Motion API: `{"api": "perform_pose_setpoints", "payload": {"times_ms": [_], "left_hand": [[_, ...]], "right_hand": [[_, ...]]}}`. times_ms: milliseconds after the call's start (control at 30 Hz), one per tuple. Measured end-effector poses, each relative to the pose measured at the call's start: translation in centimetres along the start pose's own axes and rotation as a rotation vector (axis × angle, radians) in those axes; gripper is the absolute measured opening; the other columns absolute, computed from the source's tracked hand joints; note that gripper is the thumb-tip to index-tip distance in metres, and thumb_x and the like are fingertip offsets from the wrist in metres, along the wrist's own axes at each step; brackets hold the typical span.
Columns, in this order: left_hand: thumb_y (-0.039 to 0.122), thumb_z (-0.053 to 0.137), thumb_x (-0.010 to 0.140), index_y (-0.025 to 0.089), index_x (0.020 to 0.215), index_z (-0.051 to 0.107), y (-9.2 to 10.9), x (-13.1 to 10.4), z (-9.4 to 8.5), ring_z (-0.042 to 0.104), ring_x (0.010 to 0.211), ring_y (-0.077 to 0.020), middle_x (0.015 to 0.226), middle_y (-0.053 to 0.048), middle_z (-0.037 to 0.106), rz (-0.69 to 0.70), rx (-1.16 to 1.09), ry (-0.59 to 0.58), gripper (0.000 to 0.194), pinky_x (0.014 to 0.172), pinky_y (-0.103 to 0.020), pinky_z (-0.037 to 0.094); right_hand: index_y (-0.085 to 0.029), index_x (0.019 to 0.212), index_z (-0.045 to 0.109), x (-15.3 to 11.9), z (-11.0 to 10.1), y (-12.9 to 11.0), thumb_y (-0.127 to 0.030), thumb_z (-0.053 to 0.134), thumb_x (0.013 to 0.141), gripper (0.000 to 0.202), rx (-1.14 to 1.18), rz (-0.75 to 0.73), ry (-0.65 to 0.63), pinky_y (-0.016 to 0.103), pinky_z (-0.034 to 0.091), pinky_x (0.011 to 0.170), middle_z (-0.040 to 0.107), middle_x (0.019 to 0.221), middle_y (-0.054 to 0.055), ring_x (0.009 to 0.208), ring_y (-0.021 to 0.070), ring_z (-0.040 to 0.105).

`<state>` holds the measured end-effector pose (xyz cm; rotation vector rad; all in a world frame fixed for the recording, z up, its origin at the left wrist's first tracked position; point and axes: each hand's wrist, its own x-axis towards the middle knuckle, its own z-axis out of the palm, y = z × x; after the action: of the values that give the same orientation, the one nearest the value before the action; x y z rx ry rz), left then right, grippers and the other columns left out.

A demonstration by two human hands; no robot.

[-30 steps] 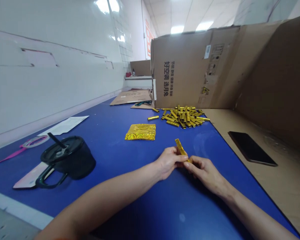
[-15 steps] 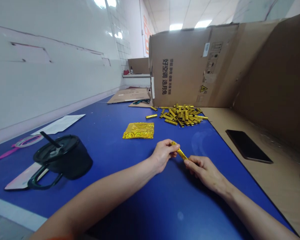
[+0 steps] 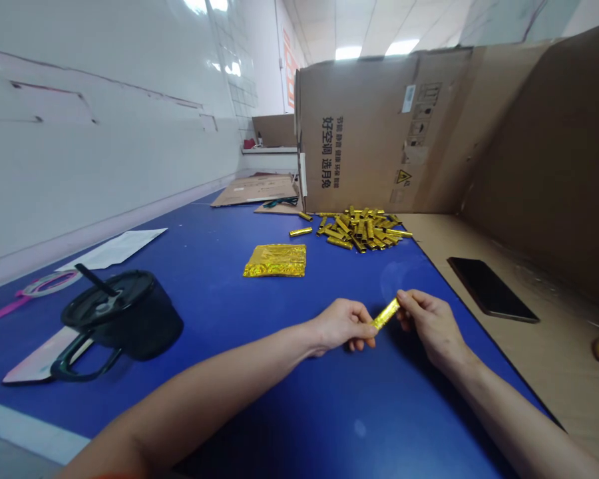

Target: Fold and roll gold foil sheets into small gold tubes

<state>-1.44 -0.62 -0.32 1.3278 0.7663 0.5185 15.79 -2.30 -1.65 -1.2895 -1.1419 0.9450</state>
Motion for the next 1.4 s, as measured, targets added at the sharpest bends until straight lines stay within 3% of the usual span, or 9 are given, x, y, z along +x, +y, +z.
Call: {"api": "perform_pose_setpoints", "payload": {"times_ms": [133,267,400,667,867,1000,1067,1233,1400], "left_hand": [[0.024,0.062,0.059,0.014,0.065,0.047,-0.3,0.1,0.5,0.043,0.039,-0.0051,0.052,0.001,0.055,0.032,0.001,0.083,0.019,0.04,-0.018,0.032],[0.025,0.061,0.061,0.014,0.066,0.047,-0.8,0.3,1.1,0.044,0.04,-0.0051,0.053,0.001,0.055,0.114,-0.049,0.189,0.019,0.041,-0.018,0.033],[0.019,0.06,0.058,0.014,0.062,0.046,-1.1,0.1,1.4,0.045,0.042,-0.0053,0.053,0.002,0.055,0.12,-0.024,0.123,0.016,0.042,-0.018,0.033],[0.024,0.062,0.059,0.014,0.065,0.047,-0.7,-0.1,0.7,0.046,0.043,-0.0057,0.054,0.001,0.056,0.083,-0.008,-0.016,0.019,0.043,-0.019,0.034],[0.033,0.067,0.057,0.014,0.065,0.047,-0.2,-0.4,0.2,0.047,0.042,-0.0068,0.053,0.0,0.057,0.033,-0.012,-0.082,0.029,0.045,-0.02,0.035],[0.032,0.068,0.057,0.014,0.065,0.049,0.3,-0.2,-0.6,0.047,0.041,-0.0069,0.053,0.0,0.057,-0.003,-0.014,-0.094,0.027,0.044,-0.02,0.035],[0.03,0.067,0.058,0.014,0.065,0.05,0.5,0.3,-1.4,0.046,0.041,-0.0069,0.052,0.0,0.056,0.002,-0.048,-0.032,0.025,0.044,-0.02,0.033],[0.025,0.067,0.058,0.013,0.061,0.048,0.4,1.6,-3.1,0.045,0.042,-0.006,0.049,0.002,0.051,0.097,-0.26,0.21,0.023,0.043,-0.018,0.03],[0.029,0.069,0.057,0.013,0.065,0.049,-0.2,1.3,-1.5,0.043,0.044,-0.0049,0.053,0.003,0.049,0.121,-0.338,0.199,0.027,0.046,-0.019,0.031]], "right_hand": [[-0.017,0.056,0.047,-0.4,0.3,-0.5,-0.048,0.053,0.071,0.035,0.038,0.003,-0.071,0.021,0.028,0.038,0.047,0.047,-0.003,0.038,0.0068,0.039],[-0.016,0.055,0.048,-0.9,0.8,-1.2,-0.053,0.051,0.07,0.04,-0.089,0.053,-0.392,0.02,0.023,0.037,0.043,0.045,-0.005,0.037,0.0057,0.034],[-0.015,0.046,0.047,-1.3,1.1,-1.3,-0.053,0.052,0.069,0.045,-0.259,0.051,-0.577,0.022,0.013,0.037,0.031,0.037,-0.007,0.035,0.004,0.021],[-0.015,0.047,0.05,-1.5,1.0,-1.1,-0.054,0.043,0.075,0.048,-0.196,0.022,-0.622,0.024,0.012,0.038,0.031,0.035,-0.007,0.035,0.0051,0.02],[-0.019,0.04,0.034,-1.0,0.7,-1.1,-0.05,0.052,0.071,0.047,-0.082,0.043,-0.249,0.024,0.015,0.038,0.03,0.034,-0.006,0.034,0.0055,0.022],[-0.02,0.042,0.035,-0.9,0.6,-1.3,-0.048,0.053,0.07,0.044,-0.006,0.067,-0.18,0.024,0.017,0.037,0.031,0.036,-0.006,0.034,0.0061,0.024],[-0.019,0.041,0.037,-1.0,0.6,-1.4,-0.047,0.048,0.074,0.045,-0.028,0.038,-0.233,0.024,0.02,0.039,0.033,0.036,-0.005,0.035,0.0067,0.027],[-0.017,0.046,0.043,-2.0,1.0,-1.7,-0.046,0.043,0.078,0.043,-0.275,0.044,-0.647,0.022,0.022,0.041,0.04,0.042,-0.004,0.039,0.0066,0.03],[-0.017,0.051,0.04,-2.5,1.8,-1.3,-0.049,0.039,0.079,0.042,-0.372,0.004,-0.605,0.022,0.02,0.04,0.035,0.046,-0.005,0.042,0.0062,0.026]]}}
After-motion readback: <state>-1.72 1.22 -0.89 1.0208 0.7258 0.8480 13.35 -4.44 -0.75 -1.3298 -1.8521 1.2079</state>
